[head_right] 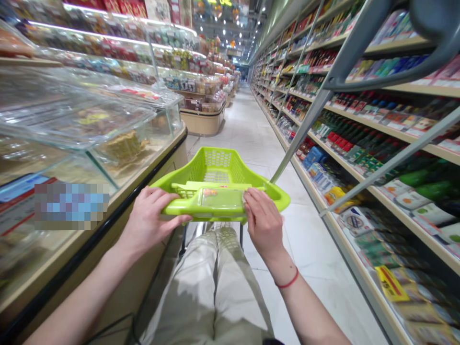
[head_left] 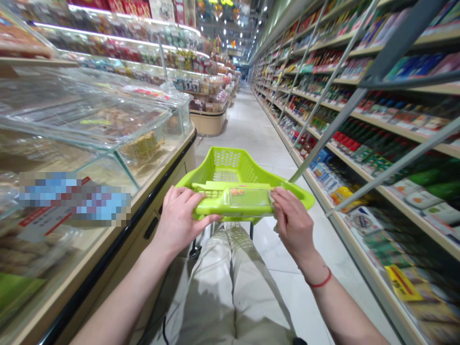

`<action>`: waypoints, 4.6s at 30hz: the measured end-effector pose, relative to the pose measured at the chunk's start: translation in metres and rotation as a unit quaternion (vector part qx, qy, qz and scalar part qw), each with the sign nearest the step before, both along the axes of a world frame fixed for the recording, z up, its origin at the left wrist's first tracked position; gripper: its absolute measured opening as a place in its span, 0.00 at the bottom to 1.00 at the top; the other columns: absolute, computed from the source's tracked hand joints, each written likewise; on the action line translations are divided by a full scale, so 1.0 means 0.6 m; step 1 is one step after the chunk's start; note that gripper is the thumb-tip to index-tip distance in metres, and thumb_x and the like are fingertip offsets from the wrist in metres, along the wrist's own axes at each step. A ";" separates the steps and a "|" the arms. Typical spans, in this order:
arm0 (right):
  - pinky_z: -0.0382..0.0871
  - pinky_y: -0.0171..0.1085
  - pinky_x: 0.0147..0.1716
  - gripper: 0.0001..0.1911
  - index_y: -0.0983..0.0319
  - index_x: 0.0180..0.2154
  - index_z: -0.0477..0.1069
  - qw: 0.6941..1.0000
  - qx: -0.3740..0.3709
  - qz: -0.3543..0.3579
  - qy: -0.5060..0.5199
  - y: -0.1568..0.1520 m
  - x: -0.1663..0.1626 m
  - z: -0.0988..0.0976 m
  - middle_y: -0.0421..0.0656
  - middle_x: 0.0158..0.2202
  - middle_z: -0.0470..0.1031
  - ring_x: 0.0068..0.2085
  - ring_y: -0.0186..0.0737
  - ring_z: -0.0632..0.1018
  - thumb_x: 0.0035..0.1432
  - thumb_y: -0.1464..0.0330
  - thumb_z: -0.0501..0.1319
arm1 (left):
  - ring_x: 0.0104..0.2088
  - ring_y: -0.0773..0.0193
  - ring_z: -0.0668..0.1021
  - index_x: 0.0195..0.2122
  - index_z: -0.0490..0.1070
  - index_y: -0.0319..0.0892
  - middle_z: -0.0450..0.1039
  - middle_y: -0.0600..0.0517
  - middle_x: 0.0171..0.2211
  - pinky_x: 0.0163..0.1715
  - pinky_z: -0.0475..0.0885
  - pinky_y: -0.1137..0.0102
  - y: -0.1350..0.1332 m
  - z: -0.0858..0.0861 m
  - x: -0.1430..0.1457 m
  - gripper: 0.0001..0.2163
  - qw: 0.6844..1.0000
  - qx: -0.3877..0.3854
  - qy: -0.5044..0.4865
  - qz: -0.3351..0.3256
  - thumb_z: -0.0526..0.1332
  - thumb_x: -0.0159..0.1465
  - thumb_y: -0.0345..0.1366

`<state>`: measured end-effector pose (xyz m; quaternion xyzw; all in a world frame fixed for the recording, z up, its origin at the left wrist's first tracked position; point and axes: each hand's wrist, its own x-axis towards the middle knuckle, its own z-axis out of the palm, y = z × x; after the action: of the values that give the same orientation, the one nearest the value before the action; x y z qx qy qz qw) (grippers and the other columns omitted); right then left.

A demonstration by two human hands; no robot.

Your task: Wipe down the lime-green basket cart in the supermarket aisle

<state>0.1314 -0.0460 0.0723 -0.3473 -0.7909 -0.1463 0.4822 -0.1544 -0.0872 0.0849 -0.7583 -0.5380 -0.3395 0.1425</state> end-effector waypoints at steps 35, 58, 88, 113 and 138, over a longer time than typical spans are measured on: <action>0.73 0.48 0.55 0.16 0.61 0.39 0.80 0.984 -0.083 -0.150 0.047 0.024 0.084 0.011 0.47 0.43 0.82 0.48 0.47 0.81 0.66 0.64 0.54 | 0.42 0.54 0.70 0.42 0.71 0.41 0.73 0.47 0.36 0.51 0.67 0.52 0.005 -0.005 -0.007 0.19 1.000 0.013 0.000 -0.012 0.65 0.60 0.51; 0.70 0.52 0.55 0.18 0.62 0.42 0.78 0.974 -0.052 -0.131 0.179 0.034 0.072 -0.017 0.50 0.44 0.80 0.52 0.48 0.78 0.68 0.64 0.51 | 0.40 0.53 0.71 0.42 0.71 0.41 0.74 0.48 0.35 0.49 0.67 0.55 0.007 -0.006 -0.006 0.19 1.000 0.027 0.009 -0.006 0.65 0.59 0.51; 0.65 0.58 0.60 0.23 0.56 0.64 0.60 0.990 0.089 -0.031 -0.104 0.037 0.088 -0.059 0.53 0.58 0.71 0.62 0.51 0.69 0.71 0.62 0.49 | 0.43 0.52 0.70 0.42 0.72 0.41 0.74 0.46 0.37 0.50 0.66 0.53 0.006 -0.003 -0.008 0.18 1.000 0.009 -0.016 -0.020 0.65 0.59 0.50; 0.68 0.46 0.61 0.17 0.62 0.56 0.70 0.988 -0.076 0.064 -0.115 0.003 -0.001 0.044 0.50 0.56 0.74 0.59 0.43 0.73 0.68 0.70 0.54 | 0.48 0.52 0.70 0.43 0.71 0.41 0.74 0.46 0.40 0.57 0.63 0.49 0.003 -0.008 -0.014 0.16 1.000 -0.006 -0.008 -0.023 0.67 0.58 0.44; 0.72 0.41 0.50 0.17 0.62 0.48 0.75 0.956 -0.227 -0.017 -0.183 0.017 -0.152 0.099 0.47 0.49 0.79 0.50 0.44 0.79 0.70 0.68 0.49 | 0.49 0.51 0.71 0.44 0.70 0.43 0.75 0.48 0.39 0.57 0.63 0.47 0.001 -0.008 -0.012 0.15 1.000 -0.016 -0.007 -0.012 0.68 0.59 0.42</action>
<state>0.0404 -0.0356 0.1316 -0.4285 -0.8719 -0.0324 0.2349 -0.1615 -0.0868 0.0800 -0.7644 -0.5354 -0.3377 0.1227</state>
